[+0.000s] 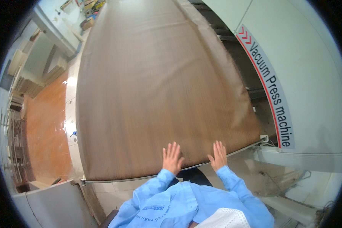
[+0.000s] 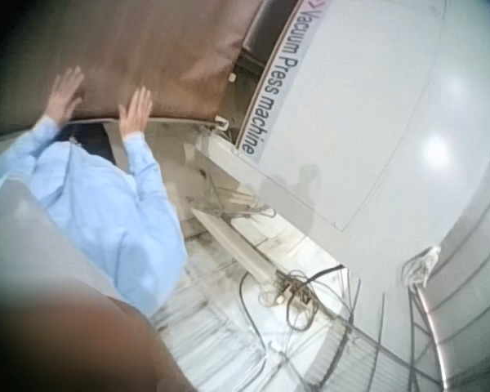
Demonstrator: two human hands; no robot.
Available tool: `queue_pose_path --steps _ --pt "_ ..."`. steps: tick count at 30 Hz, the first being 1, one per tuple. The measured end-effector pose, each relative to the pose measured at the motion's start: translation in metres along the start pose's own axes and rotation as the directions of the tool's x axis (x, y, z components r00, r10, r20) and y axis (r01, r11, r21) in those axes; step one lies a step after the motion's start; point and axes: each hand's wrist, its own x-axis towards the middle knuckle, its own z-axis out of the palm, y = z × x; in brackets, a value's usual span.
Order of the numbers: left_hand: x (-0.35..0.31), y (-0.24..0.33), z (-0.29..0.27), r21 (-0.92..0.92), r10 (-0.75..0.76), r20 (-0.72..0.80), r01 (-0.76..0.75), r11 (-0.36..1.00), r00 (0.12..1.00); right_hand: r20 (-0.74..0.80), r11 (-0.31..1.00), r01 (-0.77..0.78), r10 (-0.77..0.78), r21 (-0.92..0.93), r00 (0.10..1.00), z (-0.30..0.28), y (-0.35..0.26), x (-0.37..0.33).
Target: The person operates a vacuum press machine by loading a large wooden panel, smoothing and aligning it on the press surface, and securing it with clamps. They repeatedly adjust the panel's position and inspect the edges to ensure proper placement.
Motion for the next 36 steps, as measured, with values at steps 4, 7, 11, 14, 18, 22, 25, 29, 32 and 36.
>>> queue_pose_path --steps 4,7,11,14,18,22,25,29,32,36 --pt "0.081 -0.031 0.003 0.089 -0.053 -0.052 0.057 0.994 0.997 -0.113 0.987 0.164 -0.163 -0.001 0.980 -0.012 -0.005 0.099" --pt "0.142 -0.045 0.007 0.204 -0.103 -0.066 0.115 0.972 0.992 -0.112 0.949 0.314 -0.316 -0.029 0.942 -0.005 -0.009 0.189" --pt "0.213 -0.043 0.025 0.288 -0.193 -0.040 0.196 0.937 0.980 -0.032 0.878 0.477 -0.479 -0.043 0.877 0.029 -0.007 0.309" --pt "0.251 -0.028 0.039 0.317 -0.279 -0.020 0.270 0.909 0.960 0.029 0.793 0.608 -0.607 -0.043 0.794 0.043 0.022 0.381" --pt "0.288 -0.005 0.052 0.351 -0.363 -0.004 0.341 0.872 0.932 0.085 0.819 0.562 -0.556 -0.113 0.827 0.017 0.104 0.477" --pt "0.315 0.009 0.058 0.362 -0.379 -0.016 0.358 0.860 0.925 -0.026 0.953 0.059 -0.070 -0.298 0.997 -0.048 0.233 0.584" --pt "0.336 0.016 0.060 0.357 -0.388 -0.007 0.365 0.860 0.922 -0.239 0.910 -0.019 -0.089 -0.415 0.967 -0.070 0.289 0.637" --pt "0.365 0.033 0.068 0.349 -0.338 0.070 0.295 0.889 0.938 -0.152 0.893 0.076 -0.158 -0.444 0.976 -0.073 0.305 0.683" --pt "0.386 0.053 0.079 0.302 -0.233 0.170 0.174 0.937 0.958 -0.126 0.920 -0.058 0.009 -0.389 0.992 -0.078 0.314 0.708" --pt "0.403 0.075 0.093 0.245 -0.145 0.228 0.087 0.966 0.963 -0.322 0.953 -0.185 0.101 -0.240 0.941 -0.080 0.324 0.745"
